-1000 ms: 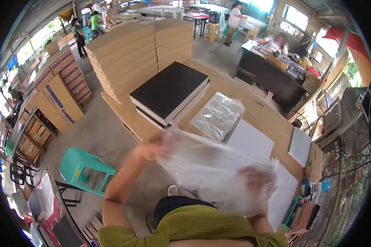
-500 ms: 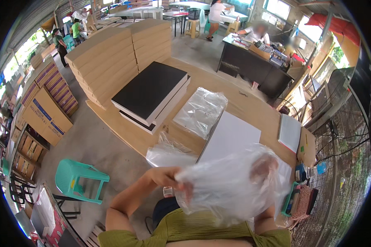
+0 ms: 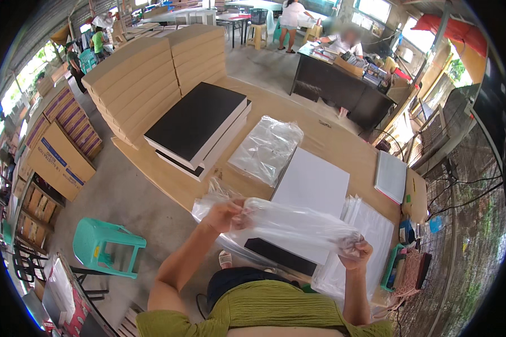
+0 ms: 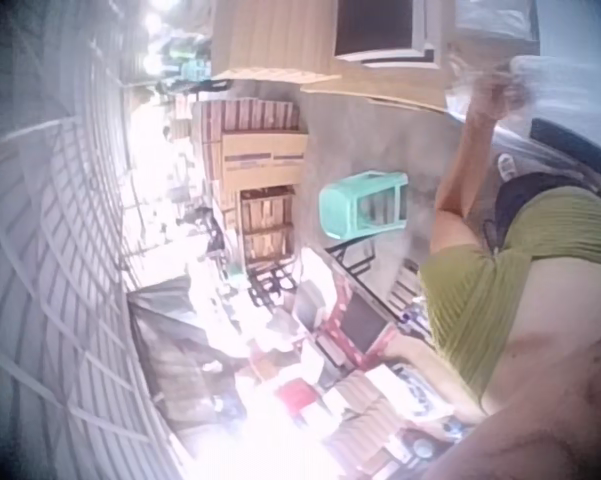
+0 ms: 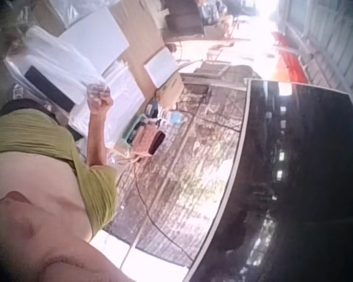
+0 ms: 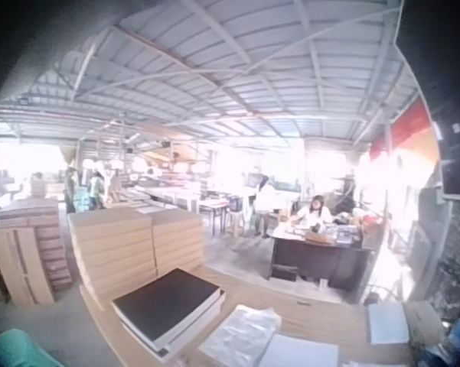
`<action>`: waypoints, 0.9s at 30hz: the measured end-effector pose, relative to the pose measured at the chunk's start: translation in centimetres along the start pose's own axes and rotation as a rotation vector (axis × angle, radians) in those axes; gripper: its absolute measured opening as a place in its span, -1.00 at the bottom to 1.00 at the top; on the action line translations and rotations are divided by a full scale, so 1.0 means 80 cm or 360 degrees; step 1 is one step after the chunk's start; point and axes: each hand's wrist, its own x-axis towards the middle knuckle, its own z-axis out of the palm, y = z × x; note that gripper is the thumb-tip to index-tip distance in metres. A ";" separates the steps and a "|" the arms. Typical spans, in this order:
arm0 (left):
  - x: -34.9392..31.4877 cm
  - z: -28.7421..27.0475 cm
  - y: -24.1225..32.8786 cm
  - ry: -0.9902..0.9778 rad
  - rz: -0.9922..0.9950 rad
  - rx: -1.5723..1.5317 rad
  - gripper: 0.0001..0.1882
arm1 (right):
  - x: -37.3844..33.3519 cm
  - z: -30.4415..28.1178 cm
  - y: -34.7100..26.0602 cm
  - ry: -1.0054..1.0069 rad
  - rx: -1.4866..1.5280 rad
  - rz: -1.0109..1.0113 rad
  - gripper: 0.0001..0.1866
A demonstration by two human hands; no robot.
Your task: The person places black rectangular objects into clear plastic bags by hand one at a time on a table.
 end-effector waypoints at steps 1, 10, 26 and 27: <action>0.004 -0.011 -0.012 0.0201 -0.0053 -0.0027 -0.66 | 0.000 -0.025 0.001 -0.0011 -0.0108 -0.0042 -0.86; 0.017 -0.048 -0.112 0.1173 0.0149 0.2246 -0.80 | -0.023 -0.081 0.067 0.0992 -0.1883 -0.0504 -0.94; 0.004 0.022 -0.115 0.0944 -0.0363 0.2860 -0.42 | -0.058 -0.083 0.079 0.1310 -0.2142 -0.0392 -0.79; 0.000 0.020 -0.106 0.0882 -0.0384 0.2779 -0.41 | -0.062 -0.089 0.070 0.1342 -0.1770 -0.0165 -0.80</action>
